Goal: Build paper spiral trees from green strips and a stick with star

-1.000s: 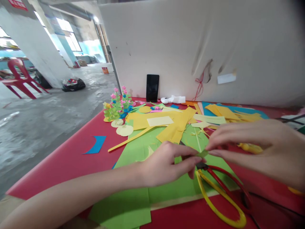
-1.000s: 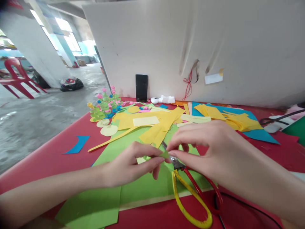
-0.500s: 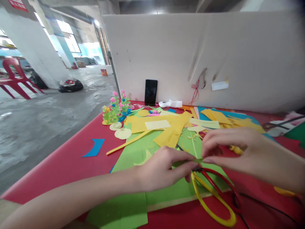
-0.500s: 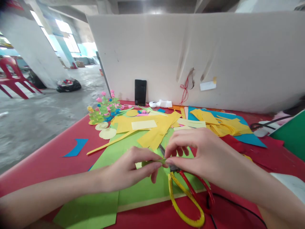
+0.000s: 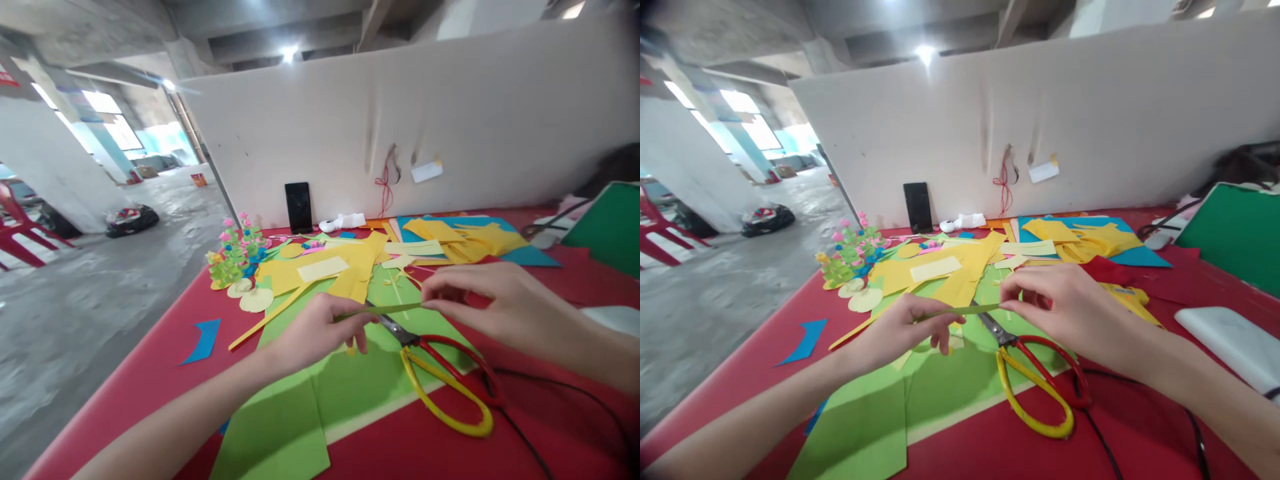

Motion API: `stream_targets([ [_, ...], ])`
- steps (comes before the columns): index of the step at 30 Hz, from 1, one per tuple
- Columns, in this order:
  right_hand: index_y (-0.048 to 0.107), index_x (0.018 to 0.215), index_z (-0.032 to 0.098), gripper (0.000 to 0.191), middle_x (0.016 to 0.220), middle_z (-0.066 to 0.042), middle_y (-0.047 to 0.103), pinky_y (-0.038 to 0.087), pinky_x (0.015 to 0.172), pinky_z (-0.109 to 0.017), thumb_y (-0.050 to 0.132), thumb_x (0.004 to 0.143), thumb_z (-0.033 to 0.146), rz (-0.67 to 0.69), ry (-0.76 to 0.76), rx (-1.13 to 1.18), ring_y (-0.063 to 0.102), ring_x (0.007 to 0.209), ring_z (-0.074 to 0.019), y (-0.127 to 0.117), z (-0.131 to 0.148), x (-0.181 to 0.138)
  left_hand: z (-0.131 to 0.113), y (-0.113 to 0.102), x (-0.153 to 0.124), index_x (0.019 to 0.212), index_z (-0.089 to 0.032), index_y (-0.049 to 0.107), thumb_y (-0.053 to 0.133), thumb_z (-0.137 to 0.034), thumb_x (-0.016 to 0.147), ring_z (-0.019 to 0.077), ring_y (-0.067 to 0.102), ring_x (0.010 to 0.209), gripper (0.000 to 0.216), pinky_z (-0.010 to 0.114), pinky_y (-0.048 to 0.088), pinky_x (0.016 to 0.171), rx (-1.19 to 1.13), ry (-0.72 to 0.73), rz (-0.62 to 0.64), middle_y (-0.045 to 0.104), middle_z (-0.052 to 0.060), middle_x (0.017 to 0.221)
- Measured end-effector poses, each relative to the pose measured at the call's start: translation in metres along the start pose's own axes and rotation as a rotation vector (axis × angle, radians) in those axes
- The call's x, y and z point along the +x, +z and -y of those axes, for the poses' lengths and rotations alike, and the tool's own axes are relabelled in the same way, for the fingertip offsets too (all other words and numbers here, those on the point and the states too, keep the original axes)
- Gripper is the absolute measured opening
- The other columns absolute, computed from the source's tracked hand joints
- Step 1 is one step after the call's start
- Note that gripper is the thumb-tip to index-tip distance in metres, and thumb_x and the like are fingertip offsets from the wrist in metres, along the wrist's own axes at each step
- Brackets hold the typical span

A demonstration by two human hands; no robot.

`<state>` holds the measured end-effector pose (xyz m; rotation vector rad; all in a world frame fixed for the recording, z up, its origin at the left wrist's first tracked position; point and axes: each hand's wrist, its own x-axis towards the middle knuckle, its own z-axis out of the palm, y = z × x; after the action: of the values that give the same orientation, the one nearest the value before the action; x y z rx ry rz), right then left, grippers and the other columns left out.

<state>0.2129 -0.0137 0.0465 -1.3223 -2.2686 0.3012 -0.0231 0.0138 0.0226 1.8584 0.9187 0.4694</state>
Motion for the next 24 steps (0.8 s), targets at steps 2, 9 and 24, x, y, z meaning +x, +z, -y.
stream_targets([
  [2,0.059,0.077,0.024,0.016,0.073,0.001,0.064,0.041,0.057,-0.027,0.054,0.082,0.038,-0.039,0.037,0.003,0.056,0.061,-0.0143,0.000,-0.001,-0.010,0.004,-0.005,-0.002,0.082,-0.013,0.068,0.046,-0.038,0.086,0.0101,0.056,0.058,0.033,0.019,0.044,0.055,-0.019,-0.027,0.013,0.067,0.004,0.065],
  [9,0.060,0.074,0.025,0.014,0.076,-0.001,0.068,0.042,0.061,-0.030,0.055,0.079,0.038,-0.224,0.154,0.013,0.061,0.067,-0.0195,0.005,-0.014,-0.038,0.021,-0.026,-0.018,0.071,-0.012,0.067,0.046,-0.036,0.086,0.0092,0.053,0.057,0.035,0.020,0.045,0.061,0.109,-0.102,-0.049,0.070,0.005,0.071],
  [24,0.064,0.077,0.028,0.033,0.084,0.003,0.069,0.050,0.069,-0.024,0.051,0.076,0.058,-0.306,0.253,-0.093,0.064,0.078,-0.0164,0.018,-0.080,-0.072,0.050,-0.043,-0.047,0.078,-0.017,0.069,0.055,-0.032,0.079,0.0177,0.061,0.087,0.020,0.023,0.045,0.078,0.227,-0.053,-0.147,0.067,0.006,0.090],
])
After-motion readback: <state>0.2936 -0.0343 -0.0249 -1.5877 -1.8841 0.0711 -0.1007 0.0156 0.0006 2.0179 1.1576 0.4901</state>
